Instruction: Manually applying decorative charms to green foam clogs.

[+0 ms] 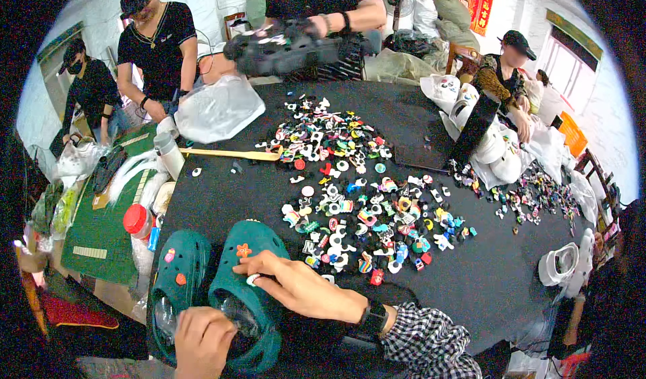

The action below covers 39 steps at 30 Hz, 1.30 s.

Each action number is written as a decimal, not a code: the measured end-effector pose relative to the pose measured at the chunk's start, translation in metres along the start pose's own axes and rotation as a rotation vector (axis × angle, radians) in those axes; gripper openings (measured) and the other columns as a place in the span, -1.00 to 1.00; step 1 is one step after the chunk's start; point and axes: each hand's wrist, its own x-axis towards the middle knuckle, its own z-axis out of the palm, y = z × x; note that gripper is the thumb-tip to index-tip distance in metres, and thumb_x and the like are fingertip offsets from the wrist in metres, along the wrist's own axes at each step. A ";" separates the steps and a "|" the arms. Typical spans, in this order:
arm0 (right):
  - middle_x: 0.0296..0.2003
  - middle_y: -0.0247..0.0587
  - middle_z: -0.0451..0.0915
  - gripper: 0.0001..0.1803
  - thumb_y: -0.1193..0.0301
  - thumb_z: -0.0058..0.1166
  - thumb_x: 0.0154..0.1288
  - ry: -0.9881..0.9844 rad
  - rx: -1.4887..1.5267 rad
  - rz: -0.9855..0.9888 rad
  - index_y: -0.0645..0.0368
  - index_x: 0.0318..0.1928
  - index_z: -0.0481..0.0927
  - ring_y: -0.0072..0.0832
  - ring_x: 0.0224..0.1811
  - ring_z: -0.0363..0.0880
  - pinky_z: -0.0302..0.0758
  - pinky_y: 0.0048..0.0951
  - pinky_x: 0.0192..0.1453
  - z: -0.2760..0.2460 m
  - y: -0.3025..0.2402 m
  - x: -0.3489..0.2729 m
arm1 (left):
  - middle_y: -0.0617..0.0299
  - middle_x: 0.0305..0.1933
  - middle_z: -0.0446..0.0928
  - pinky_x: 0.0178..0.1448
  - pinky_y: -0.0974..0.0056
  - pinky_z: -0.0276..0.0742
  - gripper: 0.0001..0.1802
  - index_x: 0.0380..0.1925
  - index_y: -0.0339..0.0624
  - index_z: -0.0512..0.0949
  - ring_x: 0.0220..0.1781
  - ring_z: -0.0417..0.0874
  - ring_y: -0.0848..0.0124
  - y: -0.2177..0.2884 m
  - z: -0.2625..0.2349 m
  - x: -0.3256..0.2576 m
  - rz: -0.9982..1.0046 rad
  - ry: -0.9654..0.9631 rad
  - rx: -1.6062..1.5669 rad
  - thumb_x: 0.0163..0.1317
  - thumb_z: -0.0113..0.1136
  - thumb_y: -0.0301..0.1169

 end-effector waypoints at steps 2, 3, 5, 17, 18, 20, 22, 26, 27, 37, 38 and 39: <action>0.08 -0.10 0.53 -0.76 0.51 -0.06 0.42 0.008 0.015 0.020 0.24 0.06 0.44 -0.10 0.16 0.52 0.51 -0.22 0.19 -0.001 -0.002 0.000 | 0.11 -0.12 0.45 0.07 0.10 0.36 -0.76 -0.18 -0.22 0.50 0.02 0.48 0.13 0.006 -0.006 0.003 -0.046 -0.001 0.152 0.13 0.25 -0.50; 0.08 -0.10 0.53 -0.76 0.51 -0.06 0.42 0.005 0.017 0.020 0.24 0.06 0.44 -0.10 0.16 0.52 0.51 -0.22 0.19 -0.001 -0.004 0.000 | 0.11 -0.12 0.45 0.07 0.10 0.36 -0.76 -0.18 -0.22 0.50 0.02 0.48 0.13 0.007 -0.006 0.003 -0.049 -0.001 0.152 0.13 0.25 -0.50; 0.09 -0.09 0.52 -0.75 0.51 -0.05 0.41 -0.020 0.012 0.037 0.23 0.06 0.44 -0.09 0.18 0.51 0.50 -0.23 0.21 0.000 -0.009 0.001 | 0.09 -0.05 0.42 0.10 0.09 0.36 -0.74 -0.17 -0.21 0.49 0.05 0.46 0.13 0.009 -0.005 0.002 -0.188 -0.069 0.238 0.13 0.26 -0.49; 0.07 -0.11 0.59 -0.70 0.56 0.02 0.36 -0.028 -0.193 0.025 0.21 0.09 0.44 -0.15 0.16 0.56 0.54 -0.27 0.18 -0.004 -0.014 0.003 | 0.27 -0.16 0.42 0.01 0.16 0.39 -0.83 -0.36 -0.05 0.49 0.06 0.46 0.27 -0.018 -0.011 -0.013 0.036 -0.136 0.090 -0.04 0.12 -0.41; 0.07 -0.11 0.59 -0.72 0.56 0.02 0.36 -0.029 -0.192 0.029 0.22 0.07 0.43 -0.15 0.17 0.55 0.53 -0.27 0.19 -0.004 -0.017 0.004 | 0.24 -0.10 0.44 0.07 0.14 0.41 -0.79 -0.30 -0.07 0.51 0.10 0.46 0.24 -0.019 -0.015 -0.020 0.024 -0.192 0.100 -0.01 0.15 -0.40; 0.08 -0.09 0.59 -0.75 0.57 0.02 0.36 -0.026 -0.197 0.025 0.23 0.02 0.42 -0.14 0.20 0.52 0.52 -0.25 0.21 -0.006 -0.018 0.003 | 0.21 -0.05 0.45 0.13 0.13 0.42 -0.74 -0.23 -0.09 0.54 0.15 0.46 0.22 -0.018 -0.020 -0.027 0.003 -0.244 0.112 0.01 0.19 -0.39; 0.08 -0.05 0.59 -0.78 0.59 0.02 0.35 -0.038 -0.215 0.023 0.23 -0.02 0.40 -0.13 0.22 0.51 0.50 -0.22 0.23 -0.005 -0.018 0.004 | 0.06 0.03 0.41 0.14 0.07 0.38 -0.67 -0.10 -0.26 0.49 0.09 0.45 0.08 -0.014 -0.026 -0.030 -0.017 -0.209 0.007 0.10 0.26 -0.48; 0.11 -0.04 0.57 -0.79 0.64 -0.04 0.36 -0.081 -0.190 0.110 0.28 -0.02 0.36 -0.19 0.33 0.41 0.38 -0.23 0.35 -0.004 -0.023 0.005 | 0.03 0.15 0.41 0.23 0.06 0.38 -0.74 -0.10 -0.29 0.50 0.20 0.43 0.10 -0.003 -0.028 -0.021 -0.070 -0.039 -0.073 0.21 0.21 -0.49; 0.11 -0.04 0.57 -0.79 0.64 -0.04 0.36 -0.086 -0.191 0.110 0.28 -0.02 0.36 -0.19 0.33 0.41 0.38 -0.23 0.35 -0.004 -0.024 0.006 | 0.07 0.11 0.43 0.25 0.07 0.39 -0.66 -0.08 -0.26 0.52 0.21 0.44 0.13 -0.004 -0.019 -0.023 -0.059 -0.008 -0.128 0.15 0.25 -0.39; 0.08 -0.06 0.59 -0.76 0.60 0.00 0.36 -0.054 -0.212 0.044 0.25 0.02 0.38 -0.16 0.24 0.50 0.51 -0.25 0.23 -0.004 -0.019 0.005 | 0.08 0.09 0.51 0.27 0.11 0.38 -0.49 -0.06 -0.33 0.54 0.23 0.46 0.18 0.001 0.012 -0.004 -0.024 -0.023 -0.023 0.14 0.32 -0.15; 0.08 -0.06 0.59 -0.75 0.59 -0.01 0.37 -0.047 -0.220 0.027 0.25 0.03 0.38 -0.18 0.23 0.51 0.51 -0.26 0.23 -0.005 -0.018 0.005 | 0.08 0.09 0.52 0.26 0.12 0.39 -0.52 -0.07 -0.33 0.55 0.24 0.46 0.19 0.002 0.012 -0.001 -0.029 -0.022 -0.040 0.16 0.30 -0.16; 0.08 -0.06 0.59 -0.75 0.59 -0.01 0.37 -0.036 -0.227 0.030 0.25 0.03 0.38 -0.18 0.23 0.51 0.51 -0.26 0.23 -0.006 -0.018 0.006 | 0.08 0.09 0.52 0.26 0.12 0.39 -0.52 -0.07 -0.33 0.55 0.24 0.46 0.19 0.002 0.014 -0.001 -0.017 -0.024 -0.044 0.16 0.30 -0.16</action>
